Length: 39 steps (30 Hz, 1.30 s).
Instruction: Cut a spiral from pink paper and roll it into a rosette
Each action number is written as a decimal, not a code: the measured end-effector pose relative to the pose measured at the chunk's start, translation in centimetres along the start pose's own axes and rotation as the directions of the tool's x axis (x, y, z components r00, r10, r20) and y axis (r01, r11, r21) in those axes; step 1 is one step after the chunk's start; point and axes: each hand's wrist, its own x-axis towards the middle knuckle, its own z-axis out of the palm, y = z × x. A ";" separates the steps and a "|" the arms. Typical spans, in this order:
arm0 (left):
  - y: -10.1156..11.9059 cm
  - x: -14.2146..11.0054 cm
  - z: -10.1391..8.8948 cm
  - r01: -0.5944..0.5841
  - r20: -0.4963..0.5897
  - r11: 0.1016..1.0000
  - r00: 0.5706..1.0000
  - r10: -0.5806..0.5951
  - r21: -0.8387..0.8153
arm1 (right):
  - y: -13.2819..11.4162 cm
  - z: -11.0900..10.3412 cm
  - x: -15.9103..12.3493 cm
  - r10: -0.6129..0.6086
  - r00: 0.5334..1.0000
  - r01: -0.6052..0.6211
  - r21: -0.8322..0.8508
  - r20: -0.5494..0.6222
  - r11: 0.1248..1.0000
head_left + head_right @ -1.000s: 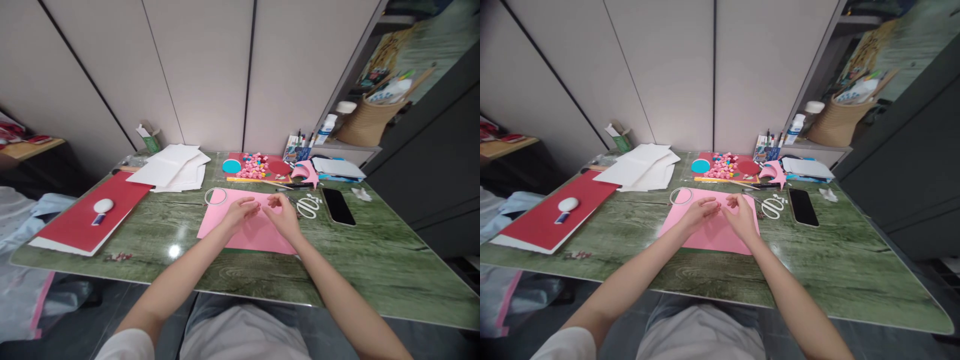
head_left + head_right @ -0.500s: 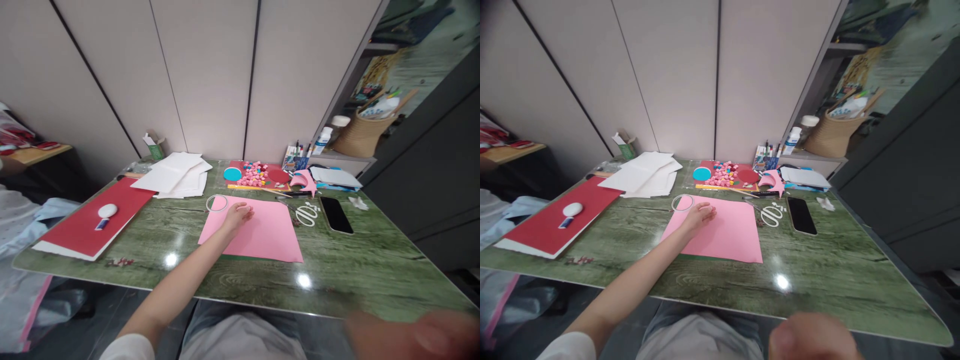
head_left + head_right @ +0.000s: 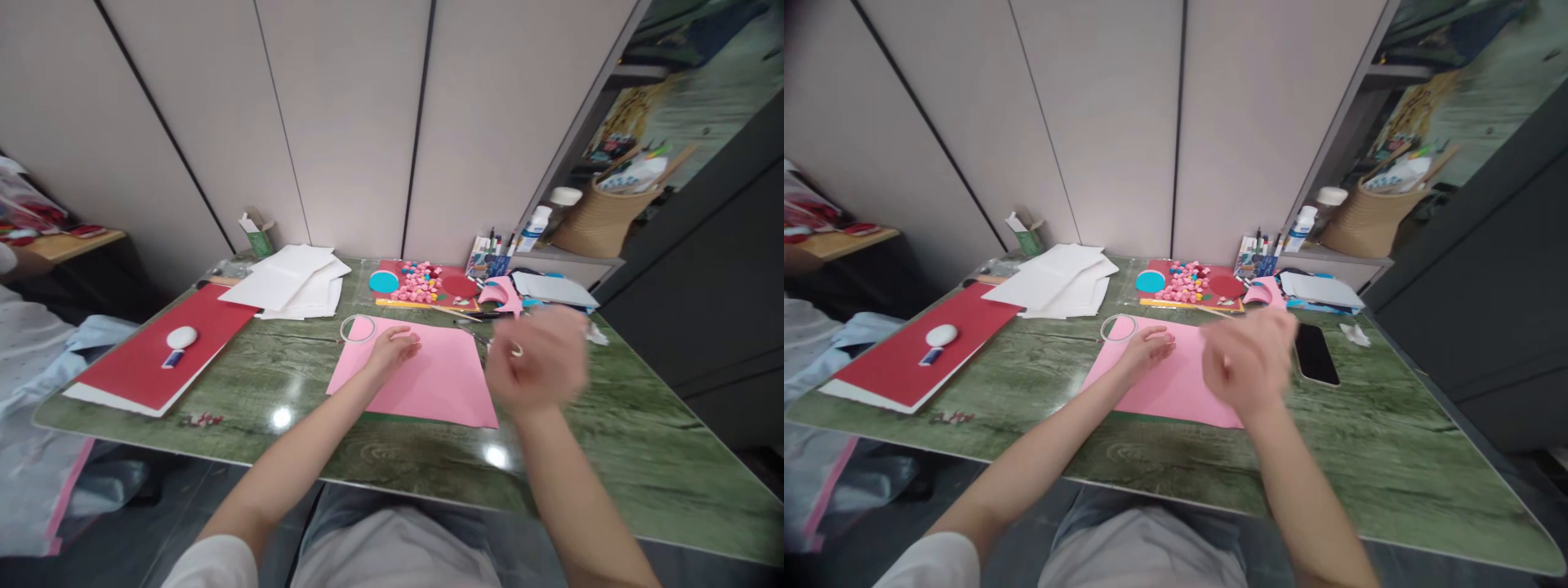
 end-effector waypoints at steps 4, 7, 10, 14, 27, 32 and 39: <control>0.1 -0.2 0.1 -0.026 0.015 0.993 1.000 0.025 0.117 | 8.8 2.5 4.5 0.065 0.993 -0.109 -0.513 -0.103 0.851; 0.0 -0.1 0.2 -0.056 0.054 0.977 0.998 0.045 0.207 | 14.0 3.6 4.6 0.233 0.971 -0.196 -0.749 -0.057 0.633; 0.0 -0.2 0.3 -0.096 0.105 0.963 0.992 0.071 0.251 | 16.7 4.2 4.1 0.298 0.955 -0.166 -0.838 -0.004 0.520; 0.1 -0.8 0.7 -0.133 0.163 0.955 0.982 0.091 0.267 | 17.3 4.5 5.1 0.275 0.961 -0.112 -0.878 0.023 0.465; -0.1 -1.4 1.1 -0.034 0.203 0.986 0.979 0.000 0.164 | 7.2 1.2 0.5 0.038 0.997 -0.056 -0.301 -0.067 0.952; -0.5 -1.3 1.0 -0.049 0.192 0.978 0.981 0.009 0.203 | 5.9 1.4 -1.2 -0.036 0.999 0.040 -0.215 0.022 0.976; -0.6 -1.2 1.1 -0.081 0.137 0.967 0.989 0.049 0.240 | 6.0 2.0 -1.5 -0.188 0.964 0.233 -0.260 0.187 0.937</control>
